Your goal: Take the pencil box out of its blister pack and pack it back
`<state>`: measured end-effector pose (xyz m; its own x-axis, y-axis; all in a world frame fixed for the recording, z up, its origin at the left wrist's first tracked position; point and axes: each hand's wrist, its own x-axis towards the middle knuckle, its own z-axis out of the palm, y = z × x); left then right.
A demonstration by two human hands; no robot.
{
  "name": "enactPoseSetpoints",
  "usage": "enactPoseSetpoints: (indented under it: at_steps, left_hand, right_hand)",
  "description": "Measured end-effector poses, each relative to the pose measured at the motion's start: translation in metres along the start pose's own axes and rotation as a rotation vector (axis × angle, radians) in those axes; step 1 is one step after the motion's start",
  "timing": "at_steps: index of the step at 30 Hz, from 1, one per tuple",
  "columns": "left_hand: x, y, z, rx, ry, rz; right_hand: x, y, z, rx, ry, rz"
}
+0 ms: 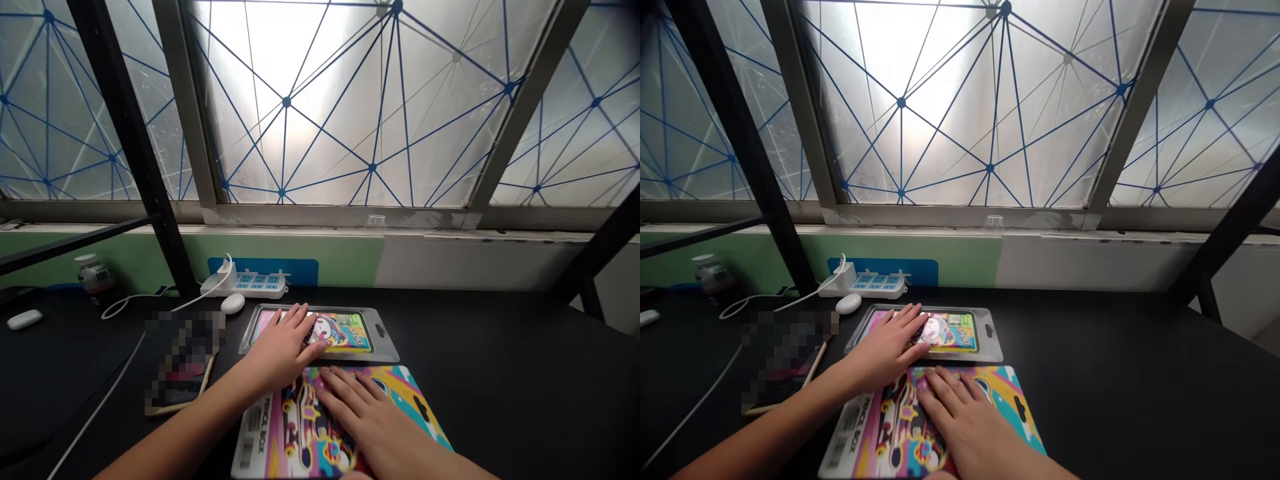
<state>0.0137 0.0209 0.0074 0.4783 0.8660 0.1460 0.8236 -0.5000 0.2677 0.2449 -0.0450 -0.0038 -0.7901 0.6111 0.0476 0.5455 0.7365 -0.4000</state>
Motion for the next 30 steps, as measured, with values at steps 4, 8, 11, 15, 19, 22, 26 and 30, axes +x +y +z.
enactPoseSetpoints:
  at_steps: [4,8,11,15,19,22,26,30]
  left_hand:
    - [-0.005,-0.006,0.003,0.025,0.032,-0.065]
    - [-0.003,-0.005,0.006,0.037,0.024,-0.074]
    - [-0.002,-0.005,0.006,0.024,0.019,-0.075]
    - [-0.003,-0.005,0.002,0.028,0.007,-0.078]
    - [-0.003,-0.004,-0.001,0.016,-0.002,-0.075]
    - [-0.004,-0.003,-0.002,0.008,-0.001,-0.079]
    - [-0.004,-0.005,-0.002,0.006,-0.007,-0.064]
    - [-0.001,-0.011,-0.005,-0.025,-0.019,-0.051]
  right_hand:
    - [0.001,0.017,0.007,-0.053,0.068,0.011]
    - [0.006,0.026,0.010,-0.066,0.113,0.067]
    - [0.006,0.029,0.008,-0.088,0.161,0.110]
    - [0.001,0.028,0.004,-0.145,0.247,0.216]
    - [0.000,0.020,0.003,-0.145,0.313,0.283]
    - [0.002,0.012,0.004,-0.130,0.311,0.277]
    - [-0.001,0.003,0.003,-0.033,0.251,0.334]
    - [-0.007,0.010,-0.012,0.050,0.285,0.396]
